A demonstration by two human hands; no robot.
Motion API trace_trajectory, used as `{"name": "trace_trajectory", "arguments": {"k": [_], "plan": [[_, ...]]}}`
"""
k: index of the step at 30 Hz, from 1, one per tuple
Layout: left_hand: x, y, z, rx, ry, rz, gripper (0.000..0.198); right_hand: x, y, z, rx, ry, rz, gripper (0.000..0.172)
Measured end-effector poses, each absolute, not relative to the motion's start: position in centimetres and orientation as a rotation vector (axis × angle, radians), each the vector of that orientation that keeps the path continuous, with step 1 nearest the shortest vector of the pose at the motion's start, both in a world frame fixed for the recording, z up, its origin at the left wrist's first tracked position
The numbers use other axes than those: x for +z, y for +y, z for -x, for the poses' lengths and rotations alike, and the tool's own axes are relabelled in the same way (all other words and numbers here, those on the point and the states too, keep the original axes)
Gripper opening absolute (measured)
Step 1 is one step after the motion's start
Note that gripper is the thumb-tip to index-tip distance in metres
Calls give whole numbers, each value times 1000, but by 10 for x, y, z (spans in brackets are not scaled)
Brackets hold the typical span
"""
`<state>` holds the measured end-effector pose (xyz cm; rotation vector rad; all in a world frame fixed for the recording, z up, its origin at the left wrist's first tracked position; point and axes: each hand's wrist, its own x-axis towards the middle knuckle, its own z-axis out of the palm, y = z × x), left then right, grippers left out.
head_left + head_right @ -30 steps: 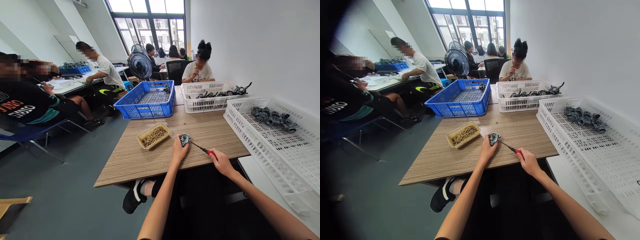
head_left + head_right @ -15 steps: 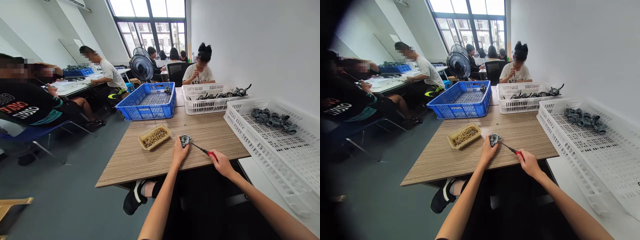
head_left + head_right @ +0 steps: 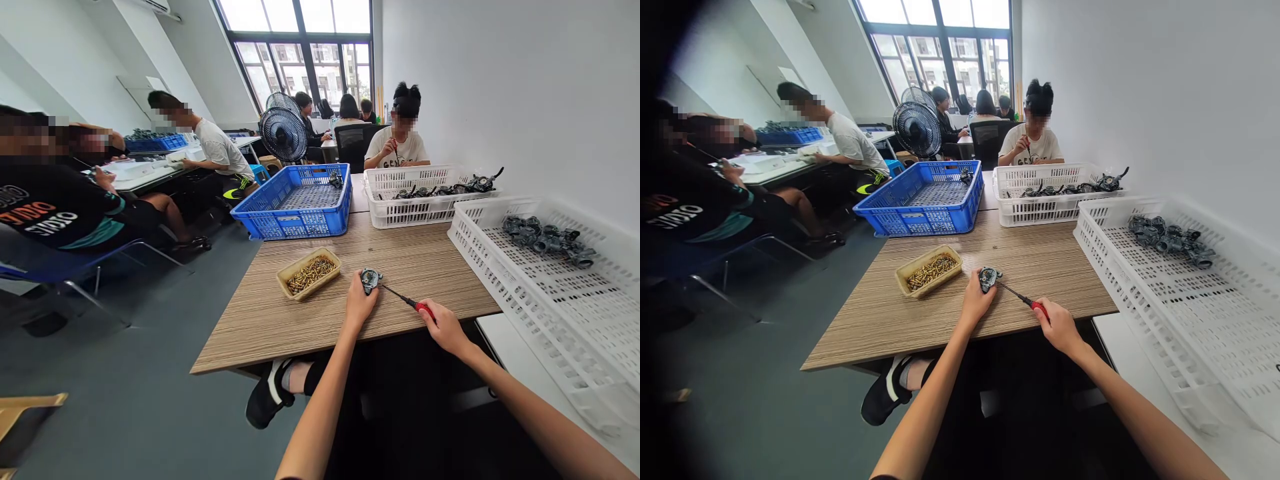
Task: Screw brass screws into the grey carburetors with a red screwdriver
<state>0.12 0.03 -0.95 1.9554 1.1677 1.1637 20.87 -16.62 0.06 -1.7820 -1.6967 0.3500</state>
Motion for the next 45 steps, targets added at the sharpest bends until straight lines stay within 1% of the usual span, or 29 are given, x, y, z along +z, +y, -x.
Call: {"name": "trace_trajectory", "arguments": {"k": [13,45], "plan": [[-14,2,-1,1176,1167,-1976,44,-1,-166,-209,322,-1707,1789,35],[-14,2,-2,1178,1188,-1962,46,-4,-166,-210,260,-1745,1789,33]]}}
